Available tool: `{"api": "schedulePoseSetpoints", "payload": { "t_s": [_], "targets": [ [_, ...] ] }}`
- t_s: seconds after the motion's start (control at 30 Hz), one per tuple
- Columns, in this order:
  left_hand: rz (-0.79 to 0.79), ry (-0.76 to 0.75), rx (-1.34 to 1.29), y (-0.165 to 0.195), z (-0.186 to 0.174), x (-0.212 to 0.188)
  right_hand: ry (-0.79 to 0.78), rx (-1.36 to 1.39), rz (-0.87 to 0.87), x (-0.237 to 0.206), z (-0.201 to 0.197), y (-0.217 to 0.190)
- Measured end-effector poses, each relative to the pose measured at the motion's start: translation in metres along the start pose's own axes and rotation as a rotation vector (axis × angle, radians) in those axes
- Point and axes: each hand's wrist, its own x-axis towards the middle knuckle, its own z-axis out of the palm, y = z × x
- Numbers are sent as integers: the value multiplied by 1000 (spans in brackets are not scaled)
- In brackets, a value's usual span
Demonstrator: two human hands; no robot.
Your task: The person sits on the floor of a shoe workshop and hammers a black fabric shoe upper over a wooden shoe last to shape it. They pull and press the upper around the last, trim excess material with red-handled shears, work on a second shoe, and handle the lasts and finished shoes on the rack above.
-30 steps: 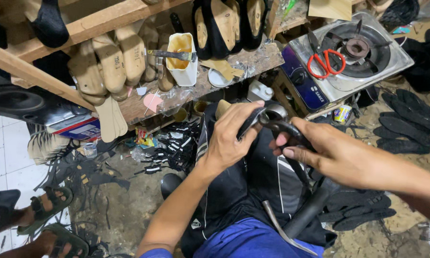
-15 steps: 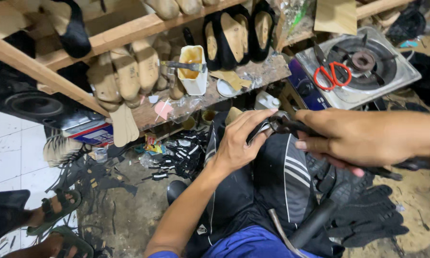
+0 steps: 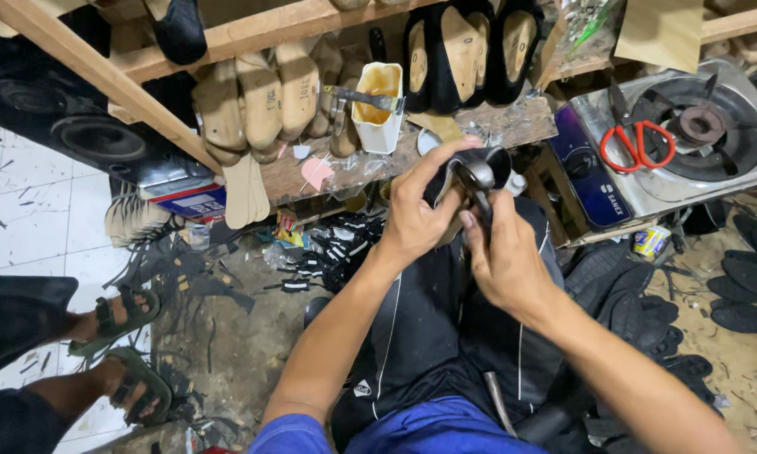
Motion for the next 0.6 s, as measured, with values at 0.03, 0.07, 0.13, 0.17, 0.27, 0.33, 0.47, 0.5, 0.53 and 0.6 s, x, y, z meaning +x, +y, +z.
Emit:
{"api": "schedulePoseSetpoints", "payload": {
  "t_s": [0.03,0.07,0.13,0.17,0.27,0.33,0.47,0.5,0.53,0.6],
  "targets": [
    [-2,7,4,-1,-1,1,-82,7,56,4,-6,0],
    [-1,14,7,-2,-1,3,-161,11,110,9,-16,0],
    [-1,14,4,-3,-2,4,-315,88,147,14,-41,-5],
    [-7,14,2,-3,-2,4,-389,161,131,14,-55,-8],
    [-30,40,-7,-1,-3,2,-495,203,167,9,-70,-22],
    [7,26,10,1,-3,0,-475,148,171,7,-70,-30],
    [43,16,41,6,1,-5,-383,36,150,5,-64,-36],
    [42,9,40,7,2,-6,-375,16,161,6,-64,-36],
    [40,5,39,9,3,-7,-376,11,138,6,-65,-36],
    [38,2,34,11,5,-10,-383,3,94,6,-69,-34]
  ]
}}
